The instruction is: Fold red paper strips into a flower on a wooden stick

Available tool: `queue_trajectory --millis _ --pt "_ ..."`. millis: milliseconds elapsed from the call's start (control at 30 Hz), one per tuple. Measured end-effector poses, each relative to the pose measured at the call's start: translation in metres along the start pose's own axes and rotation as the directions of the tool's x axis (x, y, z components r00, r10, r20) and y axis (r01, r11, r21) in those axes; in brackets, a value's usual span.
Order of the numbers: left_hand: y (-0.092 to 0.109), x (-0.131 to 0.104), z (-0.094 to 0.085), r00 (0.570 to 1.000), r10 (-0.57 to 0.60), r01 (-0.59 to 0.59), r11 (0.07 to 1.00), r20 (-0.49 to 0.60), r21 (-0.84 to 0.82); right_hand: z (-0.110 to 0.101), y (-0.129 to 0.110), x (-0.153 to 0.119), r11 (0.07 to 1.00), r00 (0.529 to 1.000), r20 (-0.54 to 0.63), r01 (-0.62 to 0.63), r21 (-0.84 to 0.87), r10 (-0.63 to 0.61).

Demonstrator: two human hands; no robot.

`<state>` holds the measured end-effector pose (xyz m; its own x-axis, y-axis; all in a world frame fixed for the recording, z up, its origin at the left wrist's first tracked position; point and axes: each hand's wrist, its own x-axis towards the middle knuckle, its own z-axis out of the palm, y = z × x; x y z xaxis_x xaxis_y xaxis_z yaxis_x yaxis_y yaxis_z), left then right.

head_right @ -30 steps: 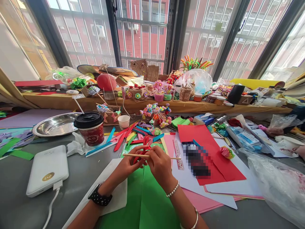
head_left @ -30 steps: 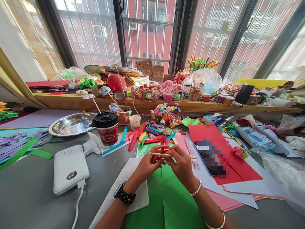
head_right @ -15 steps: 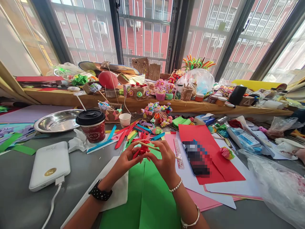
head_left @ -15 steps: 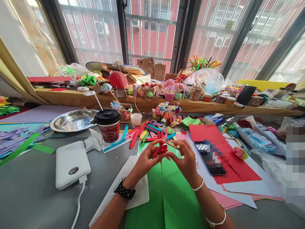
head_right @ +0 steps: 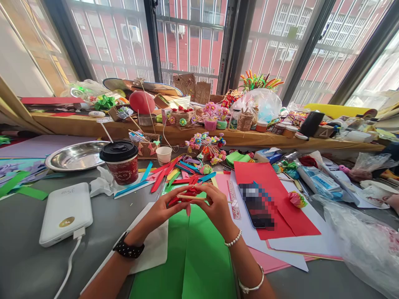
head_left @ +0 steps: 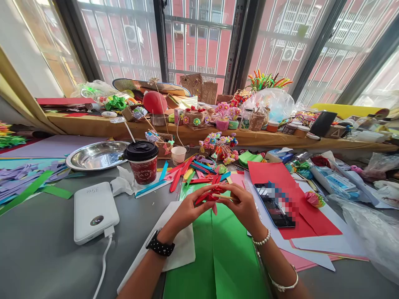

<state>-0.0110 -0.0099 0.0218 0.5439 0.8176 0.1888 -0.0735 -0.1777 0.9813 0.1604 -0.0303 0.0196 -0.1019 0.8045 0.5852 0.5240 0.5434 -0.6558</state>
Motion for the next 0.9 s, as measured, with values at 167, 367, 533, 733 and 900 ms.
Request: queue_trajectory --millis 167,367,533,733,900 --pt "-0.002 0.001 0.0 1.0 -0.01 0.009 1.0 -0.024 -0.012 0.0 0.001 0.0 1.0 1.0 0.015 -0.004 0.004 0.004" --pt "0.003 0.001 0.001 0.999 -0.042 0.042 0.999 -0.029 -0.012 0.002 0.001 -0.004 0.999 1.0 0.013 0.021 -0.041 -0.021" --pt "-0.001 0.0 0.002 0.999 -0.037 0.037 0.999 -0.013 -0.009 0.001 -0.001 -0.004 0.997 0.997 0.036 0.065 -0.032 -0.064" --pt "-0.008 0.001 0.003 1.0 0.013 -0.013 1.0 -0.016 -0.018 -0.001 -0.001 -0.003 0.995 0.994 0.054 0.097 -0.02 -0.096" --pt "-0.004 0.002 0.006 0.999 0.009 -0.01 1.0 -0.042 -0.016 -0.002 -0.002 -0.005 0.996 0.996 0.049 0.081 -0.03 -0.079"
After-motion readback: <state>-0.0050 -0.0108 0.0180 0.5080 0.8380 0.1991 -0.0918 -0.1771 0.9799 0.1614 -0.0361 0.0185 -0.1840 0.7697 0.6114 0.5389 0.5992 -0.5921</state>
